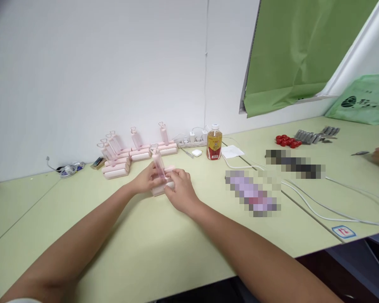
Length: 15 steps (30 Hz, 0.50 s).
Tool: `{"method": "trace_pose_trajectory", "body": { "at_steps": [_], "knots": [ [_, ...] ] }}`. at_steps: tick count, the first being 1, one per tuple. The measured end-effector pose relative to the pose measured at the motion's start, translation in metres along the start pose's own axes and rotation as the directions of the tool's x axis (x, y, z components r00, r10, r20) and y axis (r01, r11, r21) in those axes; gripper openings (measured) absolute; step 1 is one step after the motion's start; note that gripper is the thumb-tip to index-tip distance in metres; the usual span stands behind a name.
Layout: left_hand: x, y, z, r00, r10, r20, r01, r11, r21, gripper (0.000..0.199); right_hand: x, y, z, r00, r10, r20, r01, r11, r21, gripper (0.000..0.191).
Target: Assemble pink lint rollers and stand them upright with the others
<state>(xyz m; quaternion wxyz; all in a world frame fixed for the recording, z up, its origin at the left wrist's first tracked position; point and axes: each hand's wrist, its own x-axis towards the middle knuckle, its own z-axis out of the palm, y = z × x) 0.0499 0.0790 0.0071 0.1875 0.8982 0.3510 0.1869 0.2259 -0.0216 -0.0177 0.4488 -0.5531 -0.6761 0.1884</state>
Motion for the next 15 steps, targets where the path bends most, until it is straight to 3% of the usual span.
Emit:
{"method": "trace_pose_trajectory", "body": {
  "at_steps": [3,6,10,15],
  "knots": [
    [-0.040,0.013,-0.005,1.000,0.010,0.008,-0.010,1.000,-0.013,0.043,-0.001,0.004,0.004,0.986,-0.021,0.163,0.028,0.999,-0.043,0.036],
    [-0.072,0.013,-0.011,0.999,-0.025,-0.040,0.023,0.999,-0.049,0.040,-0.001,0.007,0.006,0.970,-0.040,0.238,0.056,0.997,-0.059,0.036],
    [-0.101,0.000,-0.014,0.964,-0.198,-0.178,0.193,0.980,-0.042,0.035,0.006,0.011,-0.001,0.973,-0.014,0.231,0.043,0.992,-0.121,0.032],
    [-0.117,-0.013,-0.015,0.971,-0.206,-0.122,0.211,0.977,0.025,0.047,0.020,0.024,-0.016,0.981,0.138,0.135,-0.104,0.966,-0.235,0.036]
  ]
}}
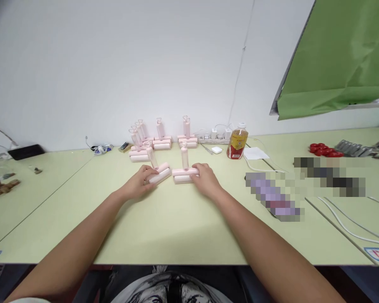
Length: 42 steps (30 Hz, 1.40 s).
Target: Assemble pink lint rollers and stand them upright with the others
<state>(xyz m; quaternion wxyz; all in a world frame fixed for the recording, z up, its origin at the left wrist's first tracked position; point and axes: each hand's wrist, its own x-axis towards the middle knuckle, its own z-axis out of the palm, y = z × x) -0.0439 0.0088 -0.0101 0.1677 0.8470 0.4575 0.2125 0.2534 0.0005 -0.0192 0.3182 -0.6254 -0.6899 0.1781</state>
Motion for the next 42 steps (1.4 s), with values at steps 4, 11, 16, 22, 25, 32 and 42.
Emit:
{"method": "trace_pose_trajectory", "body": {
  "at_steps": [4,11,16,22,25,32,42],
  "knots": [
    [0.001,-0.001,-0.003,0.989,0.108,-0.105,-0.115,0.992,-0.054,0.046,0.007,0.009,-0.009,0.988,0.087,-0.127,-0.088,0.996,-0.001,0.042],
    [-0.001,0.017,-0.010,0.955,0.114,-0.273,-0.252,0.800,-0.544,0.052,-0.018,-0.021,-0.011,0.926,-0.134,-0.352,0.276,0.877,0.393,0.031],
    [-0.003,0.036,-0.005,0.965,0.093,-0.245,-0.260,0.448,-0.856,0.075,-0.044,-0.036,0.011,0.945,-0.189,0.267,-0.110,0.585,0.804,0.041],
    [0.001,0.045,0.016,0.995,-0.071,-0.072,-0.036,0.415,-0.909,0.076,-0.051,-0.037,0.020,0.632,-0.347,0.693,-0.562,0.409,0.719,0.067],
    [0.002,0.043,0.019,0.991,-0.133,0.017,0.084,0.520,-0.850,0.073,-0.048,-0.038,0.020,0.702,-0.264,0.661,-0.505,0.469,0.724,0.064],
    [0.005,0.035,0.007,0.963,-0.135,0.234,0.270,0.546,-0.793,0.068,-0.042,-0.039,0.018,0.799,-0.146,0.584,-0.446,0.507,0.737,0.053],
    [0.013,-0.024,0.003,0.964,-0.168,-0.206,0.147,0.983,-0.112,0.058,-0.045,-0.041,0.019,0.818,-0.107,0.565,-0.430,0.537,0.726,0.044]
  ]
}}
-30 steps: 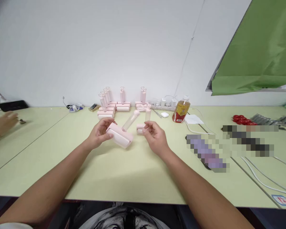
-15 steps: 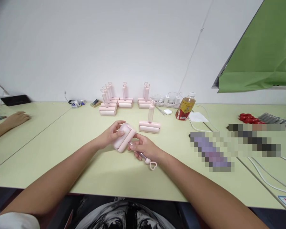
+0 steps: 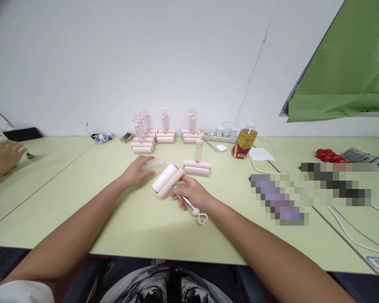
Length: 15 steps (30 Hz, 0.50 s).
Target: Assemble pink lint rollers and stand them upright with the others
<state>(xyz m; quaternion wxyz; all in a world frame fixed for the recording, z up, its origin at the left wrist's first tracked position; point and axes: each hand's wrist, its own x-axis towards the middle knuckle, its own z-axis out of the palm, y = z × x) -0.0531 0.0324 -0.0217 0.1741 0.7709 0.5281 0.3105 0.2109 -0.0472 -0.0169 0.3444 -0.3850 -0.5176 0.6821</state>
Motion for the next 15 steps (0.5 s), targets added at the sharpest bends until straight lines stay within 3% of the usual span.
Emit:
{"method": "trace_pose_trajectory", "body": {
  "at_steps": [4,8,11,15],
  "knots": [
    [0.000,0.001,0.009,0.991,0.105,0.087,-0.115,0.986,0.122,0.050,0.002,0.001,0.001,0.999,0.036,-0.036,-0.037,0.999,-0.023,0.040],
    [-0.004,0.022,0.008,0.988,0.153,-0.029,-0.146,0.976,0.164,0.039,0.003,0.001,0.000,0.996,0.044,-0.073,-0.046,0.999,-0.016,0.034],
    [-0.014,0.046,0.010,0.980,0.194,-0.048,-0.197,0.979,-0.058,0.043,0.001,0.001,0.000,0.999,0.019,-0.049,-0.017,1.000,0.025,0.040],
    [-0.029,0.072,0.018,0.971,0.174,0.165,-0.096,0.913,-0.396,0.056,-0.002,0.001,0.001,1.000,0.010,0.016,-0.011,0.996,0.085,0.043]
  ]
}}
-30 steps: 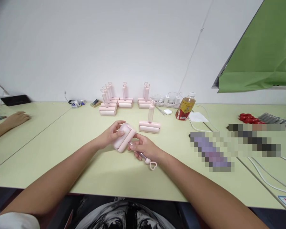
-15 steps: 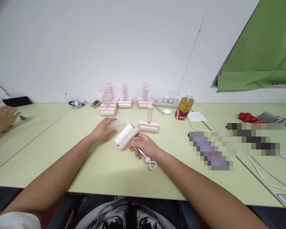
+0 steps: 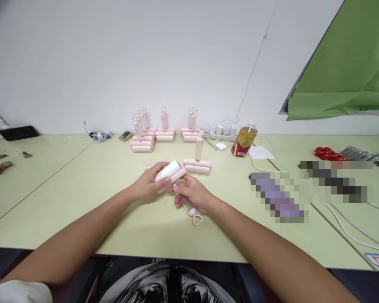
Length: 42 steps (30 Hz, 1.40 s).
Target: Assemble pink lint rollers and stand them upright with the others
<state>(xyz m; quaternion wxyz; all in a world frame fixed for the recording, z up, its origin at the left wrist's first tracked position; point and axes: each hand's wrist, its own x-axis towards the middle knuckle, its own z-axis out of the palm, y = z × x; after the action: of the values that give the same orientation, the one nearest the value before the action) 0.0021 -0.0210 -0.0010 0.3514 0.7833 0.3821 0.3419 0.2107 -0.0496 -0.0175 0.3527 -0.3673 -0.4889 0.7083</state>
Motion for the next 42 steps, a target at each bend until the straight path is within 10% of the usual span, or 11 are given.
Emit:
{"method": "trace_pose_trajectory", "body": {
  "at_steps": [12,22,42],
  "knots": [
    [0.003,-0.006,-0.007,0.949,-0.139,0.282,0.188,0.970,-0.154,0.045,0.011,0.004,-0.013,0.957,-0.127,-0.260,0.081,0.980,-0.181,0.035],
    [0.003,-0.008,-0.015,0.917,-0.141,0.374,0.189,0.977,-0.095,0.043,0.010,0.003,-0.011,0.986,-0.076,-0.146,0.065,0.995,-0.082,0.040],
    [0.008,-0.015,-0.006,0.938,-0.147,0.313,0.199,0.969,-0.143,0.048,0.017,-0.001,-0.004,0.951,-0.082,-0.299,0.067,0.996,-0.061,0.040]
  ]
}}
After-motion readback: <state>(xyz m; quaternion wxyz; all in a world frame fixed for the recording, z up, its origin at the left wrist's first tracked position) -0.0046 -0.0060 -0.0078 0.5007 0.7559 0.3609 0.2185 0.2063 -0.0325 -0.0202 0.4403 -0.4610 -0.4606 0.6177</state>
